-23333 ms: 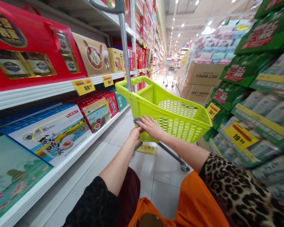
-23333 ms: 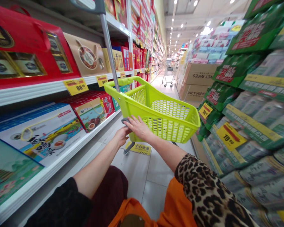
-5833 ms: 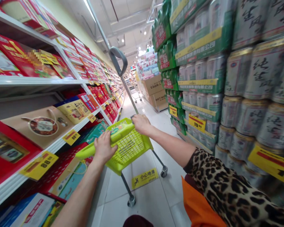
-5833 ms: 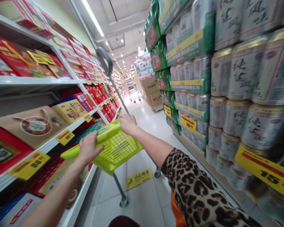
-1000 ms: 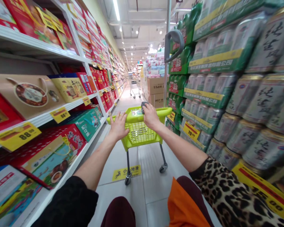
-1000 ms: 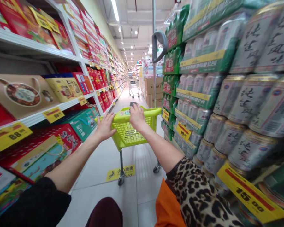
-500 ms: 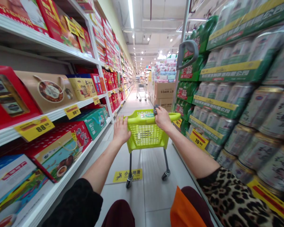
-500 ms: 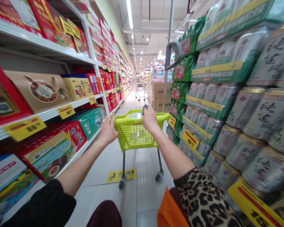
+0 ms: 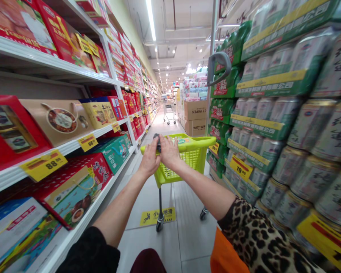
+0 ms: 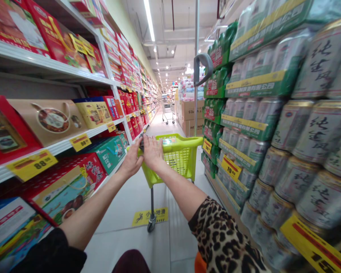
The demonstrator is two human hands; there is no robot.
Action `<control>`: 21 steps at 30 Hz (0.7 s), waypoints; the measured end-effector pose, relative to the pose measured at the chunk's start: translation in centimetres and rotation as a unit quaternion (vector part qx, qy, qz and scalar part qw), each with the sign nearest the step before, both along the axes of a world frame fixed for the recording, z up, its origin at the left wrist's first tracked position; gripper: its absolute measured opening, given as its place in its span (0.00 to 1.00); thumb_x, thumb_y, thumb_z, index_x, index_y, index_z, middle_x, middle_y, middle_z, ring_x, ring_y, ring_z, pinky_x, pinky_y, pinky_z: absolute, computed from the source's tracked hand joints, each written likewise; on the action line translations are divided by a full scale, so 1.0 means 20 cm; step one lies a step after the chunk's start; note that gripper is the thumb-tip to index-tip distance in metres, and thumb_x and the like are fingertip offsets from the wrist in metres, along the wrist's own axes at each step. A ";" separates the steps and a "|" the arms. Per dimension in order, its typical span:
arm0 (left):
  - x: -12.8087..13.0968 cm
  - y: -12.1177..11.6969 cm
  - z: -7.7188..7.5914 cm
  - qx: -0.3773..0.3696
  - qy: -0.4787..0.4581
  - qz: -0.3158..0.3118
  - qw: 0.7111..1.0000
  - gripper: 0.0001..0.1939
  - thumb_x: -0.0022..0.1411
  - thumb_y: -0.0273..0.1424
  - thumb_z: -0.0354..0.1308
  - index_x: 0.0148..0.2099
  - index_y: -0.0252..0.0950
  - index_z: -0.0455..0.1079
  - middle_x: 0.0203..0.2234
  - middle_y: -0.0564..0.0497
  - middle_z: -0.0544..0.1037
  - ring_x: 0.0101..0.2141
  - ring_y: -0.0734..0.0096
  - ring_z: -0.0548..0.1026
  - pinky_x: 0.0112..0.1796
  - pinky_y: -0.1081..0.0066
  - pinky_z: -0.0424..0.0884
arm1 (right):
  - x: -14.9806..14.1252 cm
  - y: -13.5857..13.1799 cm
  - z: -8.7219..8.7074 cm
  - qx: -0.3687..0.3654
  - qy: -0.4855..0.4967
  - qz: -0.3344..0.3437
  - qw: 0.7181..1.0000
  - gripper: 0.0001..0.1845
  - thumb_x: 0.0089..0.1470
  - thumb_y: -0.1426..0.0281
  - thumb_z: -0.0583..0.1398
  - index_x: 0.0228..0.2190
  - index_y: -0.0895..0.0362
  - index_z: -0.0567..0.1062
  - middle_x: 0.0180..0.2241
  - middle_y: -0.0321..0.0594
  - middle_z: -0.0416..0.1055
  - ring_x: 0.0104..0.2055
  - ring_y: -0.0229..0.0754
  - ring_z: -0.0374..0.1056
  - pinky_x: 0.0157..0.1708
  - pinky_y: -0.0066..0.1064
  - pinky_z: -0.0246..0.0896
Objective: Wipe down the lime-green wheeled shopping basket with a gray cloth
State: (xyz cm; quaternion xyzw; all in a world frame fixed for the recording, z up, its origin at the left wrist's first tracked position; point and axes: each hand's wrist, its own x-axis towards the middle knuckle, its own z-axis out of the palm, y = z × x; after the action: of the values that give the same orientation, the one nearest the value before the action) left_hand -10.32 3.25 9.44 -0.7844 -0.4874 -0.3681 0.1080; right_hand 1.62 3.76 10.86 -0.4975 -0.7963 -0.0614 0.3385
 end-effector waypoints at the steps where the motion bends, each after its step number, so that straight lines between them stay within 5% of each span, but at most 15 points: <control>1: 0.03 0.00 0.02 -0.016 -0.006 -0.020 1.000 0.35 0.52 0.25 0.43 0.63 0.31 0.47 0.60 0.43 0.59 0.59 0.65 0.58 0.59 0.58 0.52 | 0.02 0.00 0.00 -0.005 0.009 -0.003 1.000 0.34 0.54 0.75 0.51 0.61 0.64 0.48 0.60 0.52 0.54 0.63 0.53 0.44 0.60 0.54 0.31; 7: 0.18 0.02 0.04 -0.026 0.015 0.057 0.998 0.23 0.61 0.34 0.42 0.58 0.36 0.59 0.55 0.43 0.66 0.56 0.59 0.62 0.57 0.49 0.49 | 0.19 0.01 -0.01 -0.006 -0.002 0.046 0.999 0.41 0.49 0.71 0.54 0.62 0.63 0.44 0.61 0.53 0.50 0.63 0.52 0.45 0.59 0.58 0.30; 14: 0.30 0.08 0.00 0.039 0.096 0.098 0.990 0.25 0.58 0.40 0.51 0.56 0.37 0.62 0.61 0.42 0.57 0.61 0.48 0.50 0.57 0.43 0.44 | 0.48 0.05 -0.07 -0.006 -0.036 -0.037 0.999 0.39 0.48 0.59 0.56 0.58 0.64 0.56 0.61 0.54 0.50 0.63 0.55 0.43 0.58 0.60 0.27; 21: 0.12 0.12 -0.02 0.034 0.078 0.109 0.990 0.21 0.62 0.38 0.45 0.55 0.40 0.62 0.57 0.44 0.64 0.57 0.56 0.60 0.57 0.46 0.45 | 0.49 0.04 -0.10 0.025 -0.045 -0.020 0.998 0.35 0.50 0.62 0.55 0.57 0.62 0.58 0.60 0.51 0.55 0.63 0.52 0.46 0.59 0.58 0.27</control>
State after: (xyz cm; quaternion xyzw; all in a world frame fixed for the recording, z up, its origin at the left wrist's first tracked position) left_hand -7.85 5.72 8.94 -0.7486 -0.5476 -0.3082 0.2115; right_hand 11.51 4.55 8.95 -0.5017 -0.7988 -0.1105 0.3130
